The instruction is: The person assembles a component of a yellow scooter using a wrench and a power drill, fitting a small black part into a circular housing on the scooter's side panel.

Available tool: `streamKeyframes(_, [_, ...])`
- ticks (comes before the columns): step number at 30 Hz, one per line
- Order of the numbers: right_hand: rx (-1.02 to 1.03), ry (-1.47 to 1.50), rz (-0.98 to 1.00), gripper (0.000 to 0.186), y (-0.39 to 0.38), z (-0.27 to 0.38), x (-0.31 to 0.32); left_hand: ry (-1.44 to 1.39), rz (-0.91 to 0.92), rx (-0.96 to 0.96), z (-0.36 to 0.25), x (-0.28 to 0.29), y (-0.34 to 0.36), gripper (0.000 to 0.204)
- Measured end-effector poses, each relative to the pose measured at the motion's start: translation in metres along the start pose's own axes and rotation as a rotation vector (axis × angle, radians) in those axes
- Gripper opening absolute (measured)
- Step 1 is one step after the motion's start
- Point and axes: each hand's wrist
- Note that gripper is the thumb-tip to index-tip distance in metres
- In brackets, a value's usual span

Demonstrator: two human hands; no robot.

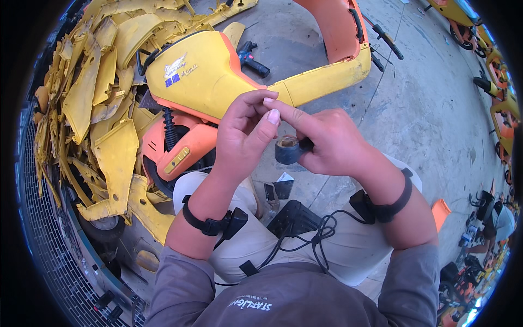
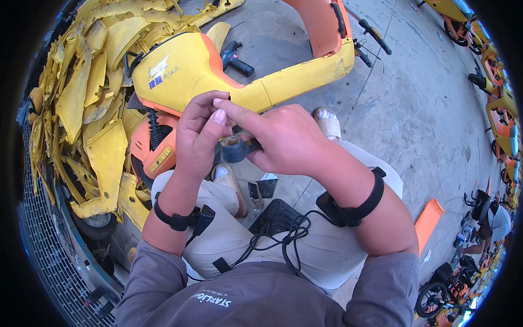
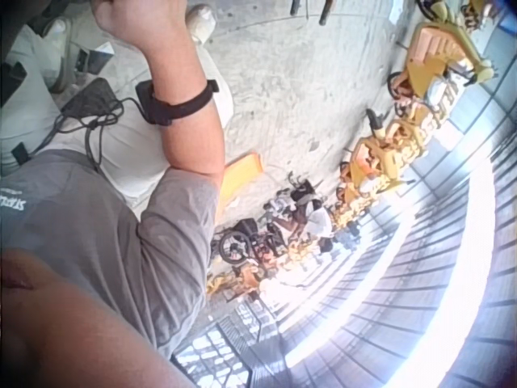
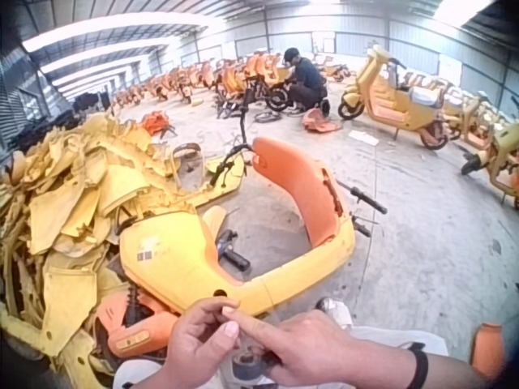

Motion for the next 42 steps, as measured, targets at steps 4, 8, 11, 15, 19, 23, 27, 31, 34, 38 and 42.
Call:
streamKeyframes(4, [-0.01,-0.047,0.027,0.092,0.0,0.002,0.0,0.01,0.003,0.005,-0.001,0.0,0.0,0.031])
streamKeyframes(8, [-0.002,-0.113,0.073,0.09,0.0,0.001,0.0,0.012,0.021,0.017,-0.001,0.003,0.0,0.031])
streamKeyframes(11, [0.02,-0.121,0.067,0.088,-0.001,-0.001,-0.002,0.018,0.026,0.011,0.001,0.004,0.001,0.033])
streamKeyframes(15, [0.033,-0.104,0.039,0.091,-0.002,-0.003,-0.003,0.017,0.032,0.006,0.001,0.002,0.001,0.034])
streamKeyframes(19, [-0.028,-0.235,0.048,0.091,-0.001,0.001,-0.002,0.07,-0.099,0.059,-0.002,-0.003,0.001,0.033])
streamKeyframes(23, [-0.088,-0.43,0.097,0.097,-0.001,0.001,-0.006,0.212,-0.202,0.118,-0.001,-0.005,0.001,0.024])
streamKeyframes(27, [-0.093,-0.463,0.13,0.098,-0.002,0.001,-0.01,0.272,-0.24,0.036,0.003,-0.007,0.0,0.018])
streamKeyframes(31, [-0.01,-0.533,0.115,0.075,-0.002,0.001,-0.01,0.331,-0.25,0.007,0.002,-0.009,-0.001,0.016])
streamKeyframes(34, [0.012,-0.585,0.117,0.073,-0.002,0.004,-0.012,0.339,-0.247,0.003,0.003,-0.006,-0.002,0.016])
streamKeyframes(38, [-0.016,-0.631,0.18,0.072,-0.002,0.007,-0.013,0.382,-0.255,0.019,-0.001,-0.006,-0.003,0.016])
streamKeyframes(42, [-0.035,-0.633,0.21,0.071,-0.003,0.008,-0.014,0.479,-0.275,-0.04,-0.002,-0.006,-0.003,0.014])
Point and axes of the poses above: each hand's wrist, its own y-axis towards the middle knuckle, its own x-axis out of the back of the hand, z = x × y, and after that the axes turned 8 degrees about x, right-handed
